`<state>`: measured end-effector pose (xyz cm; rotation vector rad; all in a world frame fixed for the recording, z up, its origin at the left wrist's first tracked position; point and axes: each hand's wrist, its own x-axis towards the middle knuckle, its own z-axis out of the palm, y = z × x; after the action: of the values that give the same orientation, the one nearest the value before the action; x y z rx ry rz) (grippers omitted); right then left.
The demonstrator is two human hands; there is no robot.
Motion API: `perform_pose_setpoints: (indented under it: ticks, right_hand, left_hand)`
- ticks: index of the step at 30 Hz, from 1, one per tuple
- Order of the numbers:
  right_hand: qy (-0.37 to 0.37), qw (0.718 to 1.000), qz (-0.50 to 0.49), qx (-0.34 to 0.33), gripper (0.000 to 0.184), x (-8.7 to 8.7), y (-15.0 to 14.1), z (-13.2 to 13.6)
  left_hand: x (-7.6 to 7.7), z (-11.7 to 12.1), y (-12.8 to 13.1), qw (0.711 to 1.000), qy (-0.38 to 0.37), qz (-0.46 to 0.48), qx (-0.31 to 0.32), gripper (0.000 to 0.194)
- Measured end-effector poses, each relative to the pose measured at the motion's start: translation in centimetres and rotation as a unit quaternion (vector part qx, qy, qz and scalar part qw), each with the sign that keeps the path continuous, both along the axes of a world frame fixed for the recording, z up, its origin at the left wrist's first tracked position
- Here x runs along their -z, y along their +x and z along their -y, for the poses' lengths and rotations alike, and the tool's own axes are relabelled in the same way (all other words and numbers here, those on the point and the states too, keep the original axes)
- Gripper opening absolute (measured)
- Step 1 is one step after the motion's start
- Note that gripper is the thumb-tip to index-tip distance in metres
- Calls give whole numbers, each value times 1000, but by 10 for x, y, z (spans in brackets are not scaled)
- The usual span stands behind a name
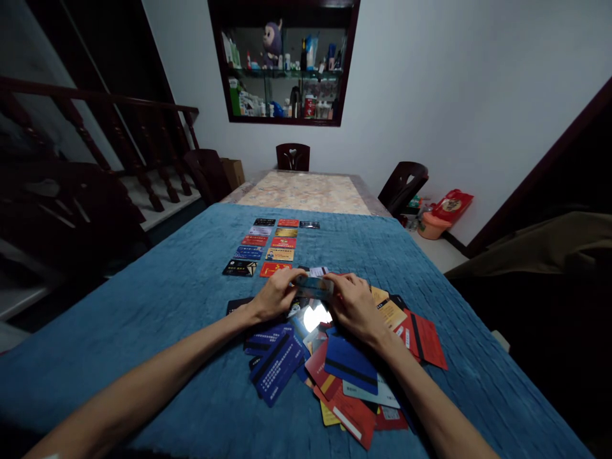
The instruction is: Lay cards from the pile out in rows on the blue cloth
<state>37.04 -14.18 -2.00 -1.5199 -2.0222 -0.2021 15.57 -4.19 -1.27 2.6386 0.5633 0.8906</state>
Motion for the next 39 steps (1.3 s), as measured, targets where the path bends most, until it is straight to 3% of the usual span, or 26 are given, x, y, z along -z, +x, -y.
perform_pose_setpoints:
  ticks: [17, 26, 39]
  right_hand:
    - [30, 997, 67, 36, 43, 2, -7, 0]
    - [75, 992, 91, 55, 42, -1, -1, 1]
    - [25, 997, 67, 23, 44, -5, 10, 2]
  left_hand:
    - [0, 1, 1, 999, -19, 38, -7, 38]
    - [-11, -1, -5, 999, 23, -35, 19, 51]
    - [-16, -10, -3, 991, 89, -90, 44, 47]
